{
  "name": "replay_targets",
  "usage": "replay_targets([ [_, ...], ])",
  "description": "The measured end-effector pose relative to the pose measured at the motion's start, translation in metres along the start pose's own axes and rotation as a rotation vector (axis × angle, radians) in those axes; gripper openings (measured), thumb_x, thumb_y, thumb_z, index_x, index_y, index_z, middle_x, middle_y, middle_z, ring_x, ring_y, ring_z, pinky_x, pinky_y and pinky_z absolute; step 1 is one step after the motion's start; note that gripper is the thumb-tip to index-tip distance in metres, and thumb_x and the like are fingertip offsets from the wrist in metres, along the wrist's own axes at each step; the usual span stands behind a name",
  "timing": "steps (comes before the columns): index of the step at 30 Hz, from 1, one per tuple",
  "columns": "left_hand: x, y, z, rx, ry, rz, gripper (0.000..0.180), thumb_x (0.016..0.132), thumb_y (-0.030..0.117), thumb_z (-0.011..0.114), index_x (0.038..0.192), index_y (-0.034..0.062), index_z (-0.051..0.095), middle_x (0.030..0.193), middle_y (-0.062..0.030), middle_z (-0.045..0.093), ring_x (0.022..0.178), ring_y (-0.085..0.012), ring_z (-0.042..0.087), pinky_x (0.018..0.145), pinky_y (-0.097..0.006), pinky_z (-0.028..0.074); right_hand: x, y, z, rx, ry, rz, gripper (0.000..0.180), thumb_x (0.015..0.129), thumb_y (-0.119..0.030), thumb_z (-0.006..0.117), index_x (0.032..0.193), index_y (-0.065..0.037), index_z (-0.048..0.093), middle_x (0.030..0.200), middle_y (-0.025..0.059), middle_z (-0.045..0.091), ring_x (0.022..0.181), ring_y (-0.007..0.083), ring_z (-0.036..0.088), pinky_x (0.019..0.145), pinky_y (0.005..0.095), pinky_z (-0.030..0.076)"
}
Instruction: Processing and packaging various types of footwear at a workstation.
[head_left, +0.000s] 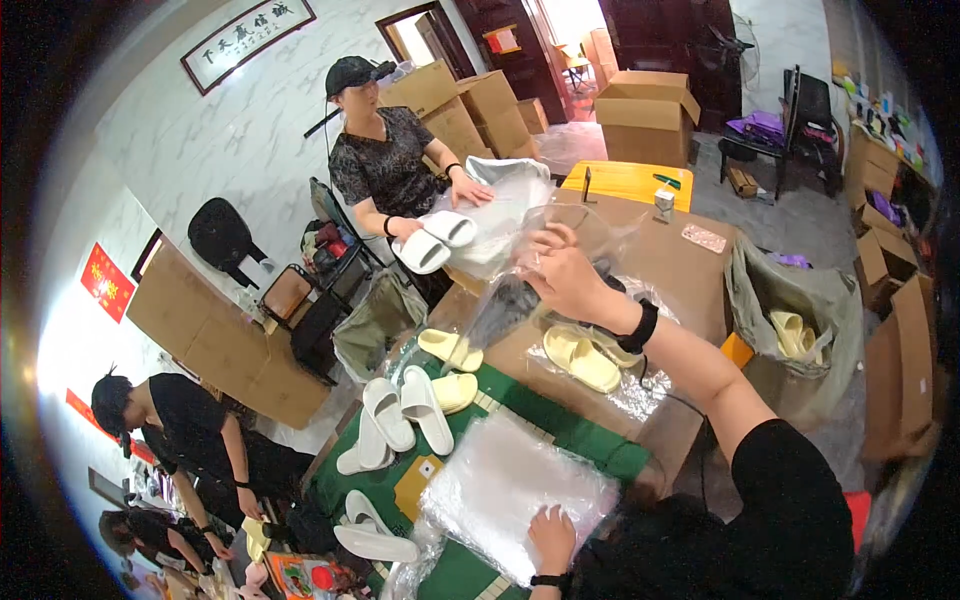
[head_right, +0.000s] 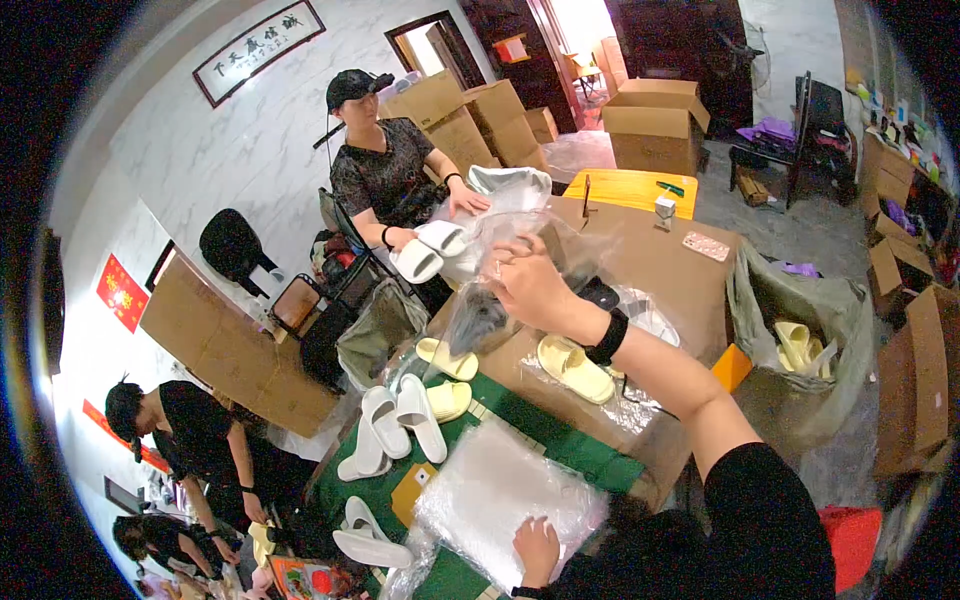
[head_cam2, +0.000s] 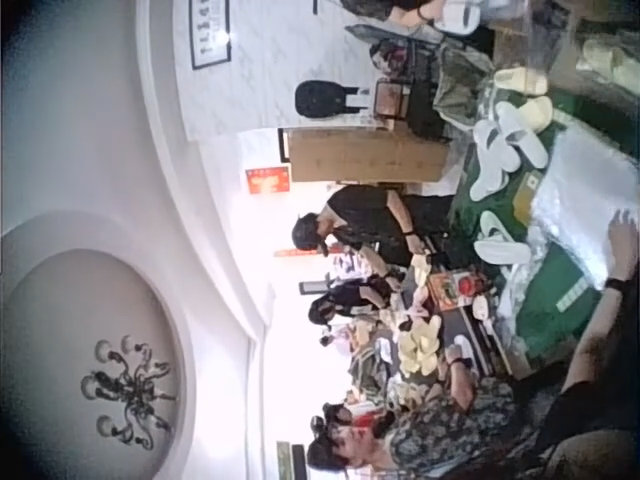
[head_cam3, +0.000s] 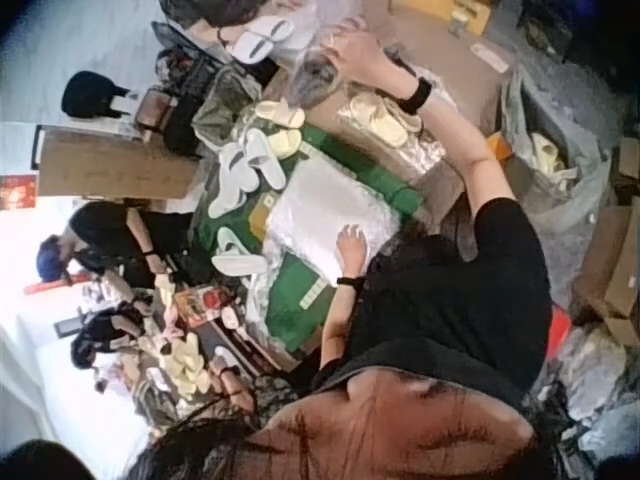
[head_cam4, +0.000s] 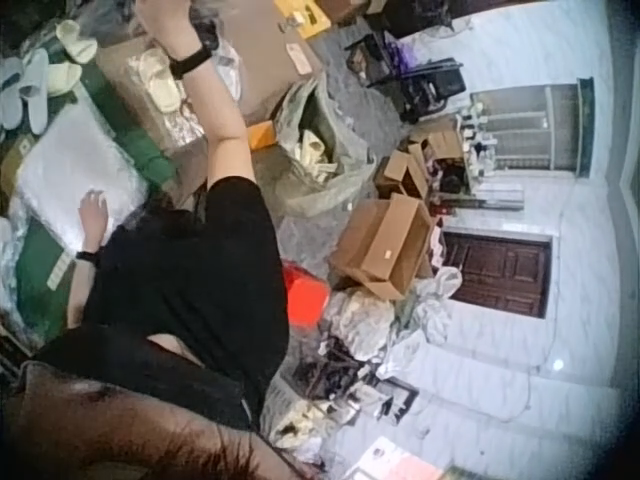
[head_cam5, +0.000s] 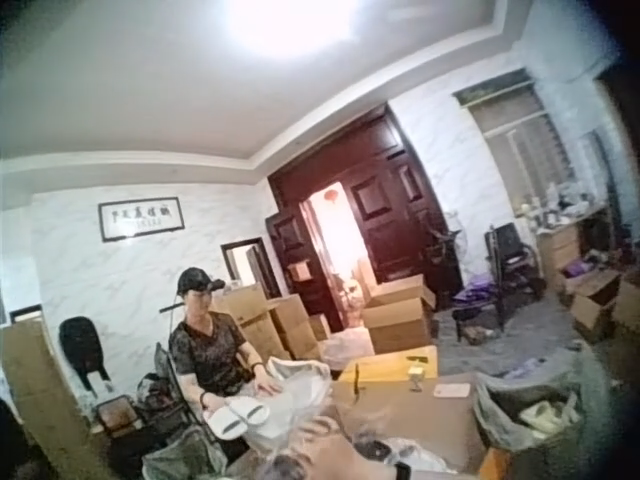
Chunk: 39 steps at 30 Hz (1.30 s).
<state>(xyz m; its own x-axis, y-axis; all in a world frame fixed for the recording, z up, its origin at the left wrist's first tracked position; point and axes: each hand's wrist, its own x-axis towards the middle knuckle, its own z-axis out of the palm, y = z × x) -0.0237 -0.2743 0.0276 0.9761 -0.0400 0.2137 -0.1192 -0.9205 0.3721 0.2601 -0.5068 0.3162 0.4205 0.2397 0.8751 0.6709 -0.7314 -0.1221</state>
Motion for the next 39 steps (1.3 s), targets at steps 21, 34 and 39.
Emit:
replay_targets([
  [21,0.017,-0.12,-0.013,-0.13,0.204,-0.345,0.017,0.077,0.018,0.057,0.092,0.0091,0.059,0.094,-0.0142,0.057,0.084,-0.0336,0.056,0.072,-0.044,0.044,-0.301,-0.195,0.108,0.536,-1.086,0.005,0.035,0.075,-0.024,0.059,0.106,-0.007,0.059,0.113,0.0186,0.053,0.097,0.0353,0.053,0.079,0.0474,0.044],
  [34,0.013,-0.279,-0.075,0.145,0.203,-1.073,0.058,0.081,0.037,0.057,0.134,0.0279,0.035,0.134,-0.0367,0.021,0.117,-0.0524,0.031,0.094,-0.057,0.03,-0.365,-0.24,0.104,0.466,-1.648,-0.096,0.037,0.076,-0.03,0.059,0.111,-0.018,0.052,0.117,0.0203,0.045,0.107,0.0393,0.046,0.079,0.0547,0.042],
  [39,0.022,-0.309,-0.062,0.348,-0.018,-1.02,0.06,0.081,0.041,0.052,0.136,0.0364,0.028,0.135,-0.0388,0.015,0.121,-0.0564,0.024,0.094,-0.062,0.026,-0.368,-0.245,0.105,0.422,-1.707,-0.052,0.047,0.079,-0.034,0.056,0.122,-0.021,0.047,0.13,0.0245,0.035,0.116,0.0427,0.038,0.085,0.0581,0.037],
])
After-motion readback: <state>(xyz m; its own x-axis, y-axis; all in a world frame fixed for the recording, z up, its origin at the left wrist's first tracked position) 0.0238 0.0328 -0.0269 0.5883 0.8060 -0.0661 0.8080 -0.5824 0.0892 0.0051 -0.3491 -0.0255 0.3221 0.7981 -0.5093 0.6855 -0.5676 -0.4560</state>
